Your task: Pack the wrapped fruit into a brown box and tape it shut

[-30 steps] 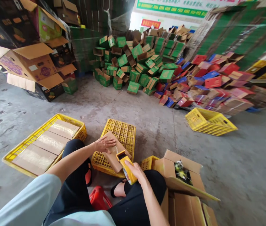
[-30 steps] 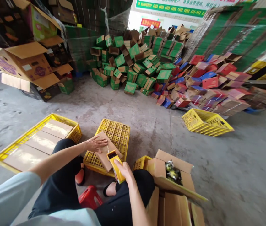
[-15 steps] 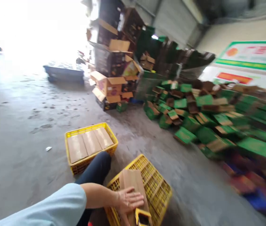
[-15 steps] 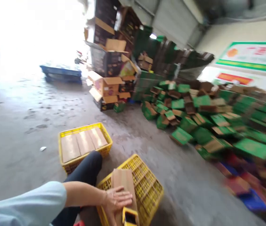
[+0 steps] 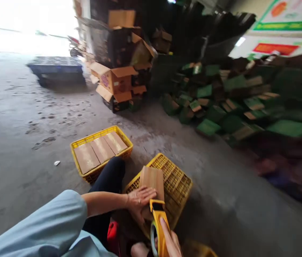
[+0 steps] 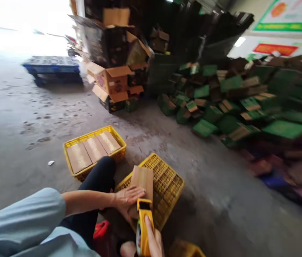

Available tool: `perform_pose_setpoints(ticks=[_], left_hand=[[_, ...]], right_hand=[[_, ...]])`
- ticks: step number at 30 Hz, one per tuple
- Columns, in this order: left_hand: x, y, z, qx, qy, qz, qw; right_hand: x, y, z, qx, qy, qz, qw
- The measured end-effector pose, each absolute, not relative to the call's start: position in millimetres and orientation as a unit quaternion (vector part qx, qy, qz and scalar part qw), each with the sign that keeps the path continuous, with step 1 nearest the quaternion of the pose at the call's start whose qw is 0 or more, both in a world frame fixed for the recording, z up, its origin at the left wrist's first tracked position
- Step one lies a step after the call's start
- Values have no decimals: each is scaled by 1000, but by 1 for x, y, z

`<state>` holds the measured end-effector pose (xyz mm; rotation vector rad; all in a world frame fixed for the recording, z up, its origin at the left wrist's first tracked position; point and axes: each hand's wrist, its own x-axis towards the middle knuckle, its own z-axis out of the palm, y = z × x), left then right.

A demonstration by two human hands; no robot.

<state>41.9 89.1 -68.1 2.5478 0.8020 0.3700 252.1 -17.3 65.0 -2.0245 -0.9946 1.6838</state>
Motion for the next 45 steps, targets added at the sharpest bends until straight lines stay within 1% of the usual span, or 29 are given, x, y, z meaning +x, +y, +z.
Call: perform_pose_setpoints(ticks=[4, 6, 10, 14, 18, 24, 31, 39, 45], left_hand=[[30, 90, -78, 919, 300, 105, 234], [32, 86, -84, 919, 301, 103, 234], [33, 81, -86, 920, 301, 97, 232], [31, 81, -83, 919, 299, 102, 235], [31, 81, -84, 920, 289, 106, 242], [32, 79, -82, 918, 293, 104, 246], [35, 78, -81, 920, 291, 95, 244], [29, 68, -85, 941, 230, 103, 226], [29, 87, -72, 955, 201, 52, 212]], right_hand=[[229, -30, 28, -726, -283, 576, 246], [215, -37, 17, -739, -263, 564, 258], [197, -52, 12, -780, -231, 537, 225], [201, -68, 25, -792, -288, 503, 194], [210, -85, 34, -787, -286, 517, 181], [211, -96, 25, -803, -251, 514, 166], [210, -93, 26, -801, -247, 516, 174], [207, -98, 20, -798, -239, 520, 186], [200, -96, 27, -781, -249, 530, 217]])
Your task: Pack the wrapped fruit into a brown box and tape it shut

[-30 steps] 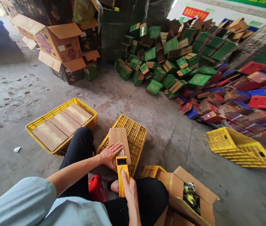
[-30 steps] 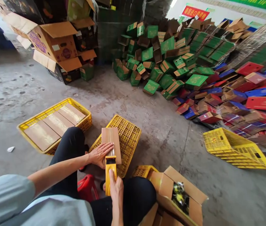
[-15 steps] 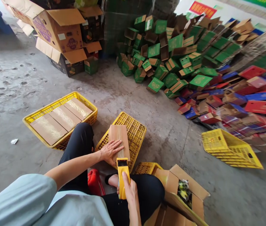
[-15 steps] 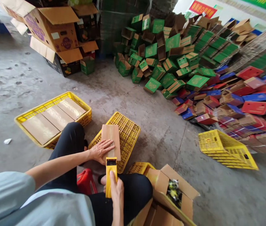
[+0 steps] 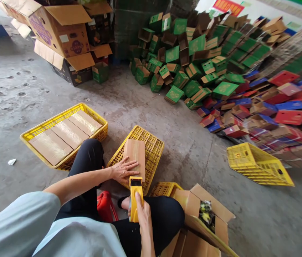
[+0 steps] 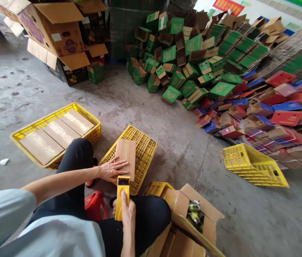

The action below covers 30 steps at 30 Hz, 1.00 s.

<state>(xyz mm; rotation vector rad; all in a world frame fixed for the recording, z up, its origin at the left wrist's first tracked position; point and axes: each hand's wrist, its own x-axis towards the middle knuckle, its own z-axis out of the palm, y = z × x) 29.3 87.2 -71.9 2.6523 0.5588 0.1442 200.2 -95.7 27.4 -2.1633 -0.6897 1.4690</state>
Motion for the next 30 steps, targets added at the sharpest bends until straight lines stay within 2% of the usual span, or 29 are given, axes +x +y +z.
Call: perform_pose_setpoints(ticks=[7, 15, 22, 30], left_hand=[[29, 96, -74, 960, 188, 54, 200], [29, 98, -69, 970, 170, 27, 170], [26, 79, -70, 972, 182, 49, 138], [26, 86, -64, 964, 156, -8, 215]], right_hand=[[187, -95, 22, -773, -231, 534, 253], [184, -142, 12, -757, -182, 550, 303], [187, -140, 8, -774, -173, 547, 268], [192, -118, -11, -758, -177, 561, 281]])
